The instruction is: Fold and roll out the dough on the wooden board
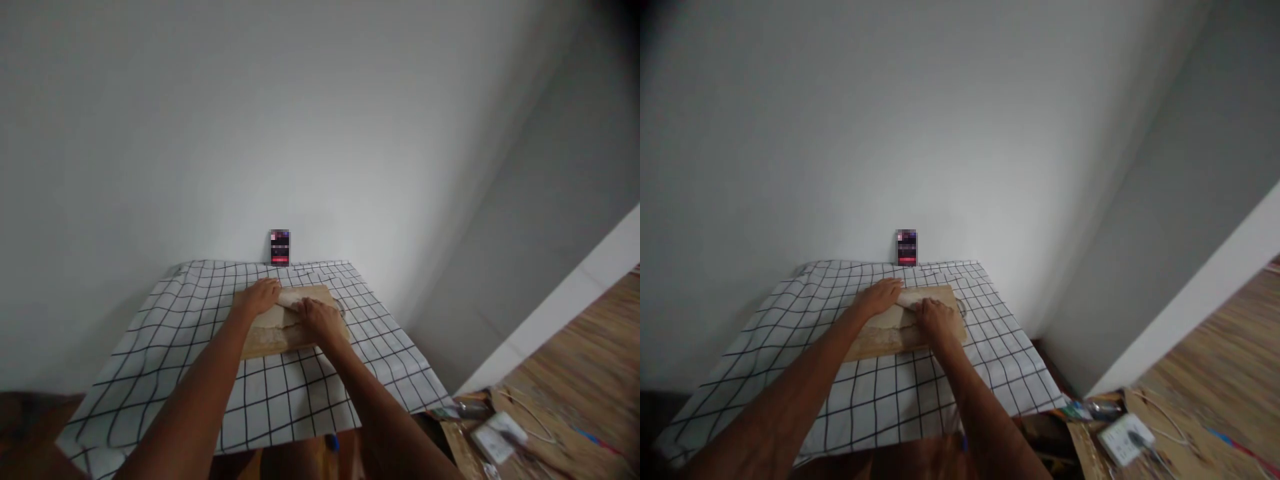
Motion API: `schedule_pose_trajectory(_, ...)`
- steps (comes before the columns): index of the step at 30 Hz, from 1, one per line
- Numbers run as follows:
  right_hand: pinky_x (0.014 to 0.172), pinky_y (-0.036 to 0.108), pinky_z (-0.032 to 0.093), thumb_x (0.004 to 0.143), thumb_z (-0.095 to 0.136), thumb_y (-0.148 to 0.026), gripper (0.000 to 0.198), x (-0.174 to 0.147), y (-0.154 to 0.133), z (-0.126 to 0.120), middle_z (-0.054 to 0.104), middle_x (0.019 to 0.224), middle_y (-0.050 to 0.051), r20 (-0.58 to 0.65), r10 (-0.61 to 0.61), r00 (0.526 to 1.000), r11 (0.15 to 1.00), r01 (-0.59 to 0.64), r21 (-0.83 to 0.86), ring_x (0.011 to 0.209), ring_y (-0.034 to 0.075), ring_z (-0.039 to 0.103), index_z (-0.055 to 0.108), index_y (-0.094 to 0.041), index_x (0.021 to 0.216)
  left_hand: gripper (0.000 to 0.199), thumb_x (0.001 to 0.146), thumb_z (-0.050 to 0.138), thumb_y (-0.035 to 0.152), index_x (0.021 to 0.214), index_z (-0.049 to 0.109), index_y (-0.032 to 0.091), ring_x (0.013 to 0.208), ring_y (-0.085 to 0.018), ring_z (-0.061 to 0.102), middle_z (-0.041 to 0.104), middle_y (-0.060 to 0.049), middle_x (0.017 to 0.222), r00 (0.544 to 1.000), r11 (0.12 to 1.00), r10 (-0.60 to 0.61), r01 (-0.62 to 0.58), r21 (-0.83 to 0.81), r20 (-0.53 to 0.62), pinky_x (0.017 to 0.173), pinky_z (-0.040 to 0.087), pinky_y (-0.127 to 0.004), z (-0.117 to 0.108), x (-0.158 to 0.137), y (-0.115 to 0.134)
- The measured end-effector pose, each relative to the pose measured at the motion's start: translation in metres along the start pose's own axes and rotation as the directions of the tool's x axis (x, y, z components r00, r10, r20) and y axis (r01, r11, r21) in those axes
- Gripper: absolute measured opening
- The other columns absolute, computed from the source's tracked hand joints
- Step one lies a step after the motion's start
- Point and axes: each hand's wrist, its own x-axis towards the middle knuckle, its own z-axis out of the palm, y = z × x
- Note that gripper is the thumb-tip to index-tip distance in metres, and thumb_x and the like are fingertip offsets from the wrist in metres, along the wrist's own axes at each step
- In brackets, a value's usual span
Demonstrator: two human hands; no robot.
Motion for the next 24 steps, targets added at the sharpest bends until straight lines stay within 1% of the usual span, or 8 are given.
schedule_pose_trajectory(2,0.093,0.035,0.056,0.12,0.035,-0.038,0.042,-0.004,-0.001,0.0,0.08,0.126,0.013,-0.006,-0.02,1.0,1.0,0.02,0.015,0.116,0.026,0.077,0.074,-0.02,0.124,0.044,0.107,0.041,0.014,0.138,0.072,0.009,0.147,-0.023,0.059,0.069,-0.016,0.155,0.999,0.999,-0.042,0.042,-0.004,0.033,0.132,0.038,-0.04,-0.006,-0.007,0.002)
schedule_pose_trajectory(6,0.093,0.035,0.056,0.119,0.037,-0.037,0.042,-0.011,-0.003,0.001,0.08,0.125,0.013,-0.019,-0.046,0.999,0.998,0.047,0.044,0.115,0.026,0.077,0.074,-0.019,0.123,0.047,0.11,0.037,0.018,0.141,0.072,0.013,0.153,-0.024,0.055,0.067,-0.013,0.158,0.991,0.993,-0.121,0.121,-0.002,0.063,0.134,0.036,-0.042,-0.018,-0.023,0.009)
schedule_pose_trajectory(12,0.094,0.036,0.055,0.119,0.038,-0.037,0.039,-0.023,-0.006,0.002,0.079,0.128,0.011,-0.034,-0.069,0.997,0.994,0.072,0.077,0.117,0.026,0.075,0.072,-0.02,0.125,0.049,0.113,0.035,0.026,0.145,0.071,0.016,0.147,-0.023,0.059,0.07,-0.01,0.155,0.966,0.966,-0.253,0.255,-0.041,0.06,0.131,0.039,-0.039,-0.033,-0.044,0.02)
schedule_pose_trajectory(14,0.1,0.039,0.053,0.118,0.04,-0.038,0.037,-0.026,-0.007,0.004,0.078,0.131,0.012,-0.047,-0.083,0.995,0.993,0.087,0.077,0.12,0.027,0.073,0.071,-0.02,0.127,0.049,0.113,0.035,0.024,0.143,0.072,0.016,0.144,-0.023,0.062,0.072,-0.011,0.152,0.964,0.962,-0.262,0.264,-0.063,0.048,0.129,0.041,-0.037,-0.038,-0.052,0.023)
schedule_pose_trajectory(16,0.111,0.045,0.048,0.118,0.043,-0.04,0.037,-0.028,-0.007,0.007,0.076,0.134,0.013,-0.079,-0.105,0.991,0.992,0.11,0.059,0.126,0.029,0.07,0.071,-0.019,0.13,0.049,0.113,0.034,0.024,0.14,0.074,0.016,0.141,-0.023,0.064,0.073,-0.012,0.15,0.966,0.964,-0.257,0.258,-0.059,0.026,0.127,0.043,-0.036,-0.042,-0.061,0.026)
schedule_pose_trajectory(19,0.121,0.054,0.037,0.116,0.047,-0.045,0.039,-0.023,-0.001,0.011,0.073,0.138,0.016,-0.111,-0.112,0.987,0.993,0.114,0.012,0.135,0.032,0.063,0.071,-0.019,0.132,0.046,0.113,0.036,0.025,0.141,0.072,0.017,0.143,-0.023,0.062,0.072,-0.011,0.152,0.961,0.961,-0.274,0.273,-0.039,-0.023,0.126,0.045,-0.035,-0.044,-0.079,0.03)
schedule_pose_trajectory(22,0.117,0.054,0.041,0.114,0.051,-0.052,0.044,-0.007,0.01,0.01,0.07,0.143,0.018,-0.087,-0.125,0.988,0.992,0.124,-0.019,0.139,0.034,0.059,0.07,-0.019,0.135,0.045,0.115,0.036,0.029,0.145,0.069,0.02,0.146,-0.022,0.06,0.069,-0.011,0.155,0.935,0.936,-0.351,0.35,-0.017,-0.042,0.124,0.047,-0.036,-0.046,-0.096,0.035)
schedule_pose_trajectory(24,0.114,0.05,0.044,0.113,0.051,-0.056,0.05,0.006,0.018,0.007,0.069,0.145,0.018,-0.066,-0.186,0.98,0.982,0.184,-0.027,0.14,0.034,0.058,0.069,-0.018,0.139,0.047,0.116,0.034,0.029,0.144,0.07,0.018,0.148,-0.024,0.06,0.068,-0.014,0.155,0.918,0.918,-0.395,0.395,0.005,-0.038,0.123,0.049,-0.037,-0.049,-0.103,0.039)
